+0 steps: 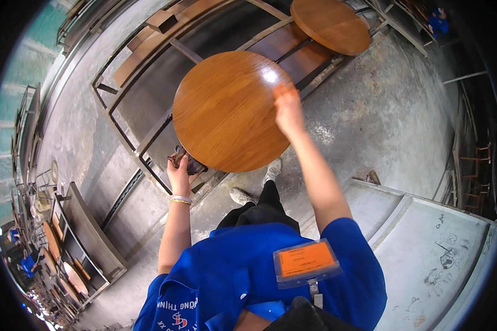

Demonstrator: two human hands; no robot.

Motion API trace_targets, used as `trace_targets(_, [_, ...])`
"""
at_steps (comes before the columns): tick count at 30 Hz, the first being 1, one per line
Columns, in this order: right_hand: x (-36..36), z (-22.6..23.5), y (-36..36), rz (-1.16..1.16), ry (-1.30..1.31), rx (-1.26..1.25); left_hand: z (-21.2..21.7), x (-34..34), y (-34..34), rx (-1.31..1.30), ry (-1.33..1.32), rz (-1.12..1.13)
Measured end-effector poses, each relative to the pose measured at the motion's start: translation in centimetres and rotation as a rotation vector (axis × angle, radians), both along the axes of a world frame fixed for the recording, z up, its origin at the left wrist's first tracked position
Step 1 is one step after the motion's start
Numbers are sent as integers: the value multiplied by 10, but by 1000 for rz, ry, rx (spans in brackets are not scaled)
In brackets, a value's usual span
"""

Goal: The person uses a dark cloth to wipe and polish the surfaces of several round wooden tabletops arranged on metal racks. They move from one table to the next, rubbing the cloth in circular motions across each surface.

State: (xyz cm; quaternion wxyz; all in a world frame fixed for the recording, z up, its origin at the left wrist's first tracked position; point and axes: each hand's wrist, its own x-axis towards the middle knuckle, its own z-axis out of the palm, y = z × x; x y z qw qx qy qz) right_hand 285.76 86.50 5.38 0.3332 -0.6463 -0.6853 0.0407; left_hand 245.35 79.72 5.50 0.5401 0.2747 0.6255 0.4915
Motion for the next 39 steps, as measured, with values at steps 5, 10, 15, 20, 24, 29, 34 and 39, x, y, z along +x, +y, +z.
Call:
trace_targets(5, [-43, 21, 21, 70, -105, -125, -5, 1, -1, 10, -20, 27])
trace_targets(10, [-116, 27, -15, 430, -99, -107, -7, 0, 0, 53, -22, -16])
trace_targets(15, [20, 20, 42, -207, -113, 168, -4, 2, -2, 14, 4, 21])
trace_targets(20, [-76, 27, -2, 262, -82, -67, -6, 5, -4, 20, 10, 48])
trace_targets(24, [-89, 21, -42, 450, -51, -158, -8, 3, -3, 28, 21, 38])
trace_targets(29, [71, -11, -16, -234, 31, 87, -11, 2, -4, 0, 51, 54])
trace_targets(34, [47, 0, -9, -205, 48, 135, -10, 3, -5, 14, 42, 41])
trace_targets(39, [-99, 8, 6, -12, -70, -1, -7, 0, -7, -4, -166, 27])
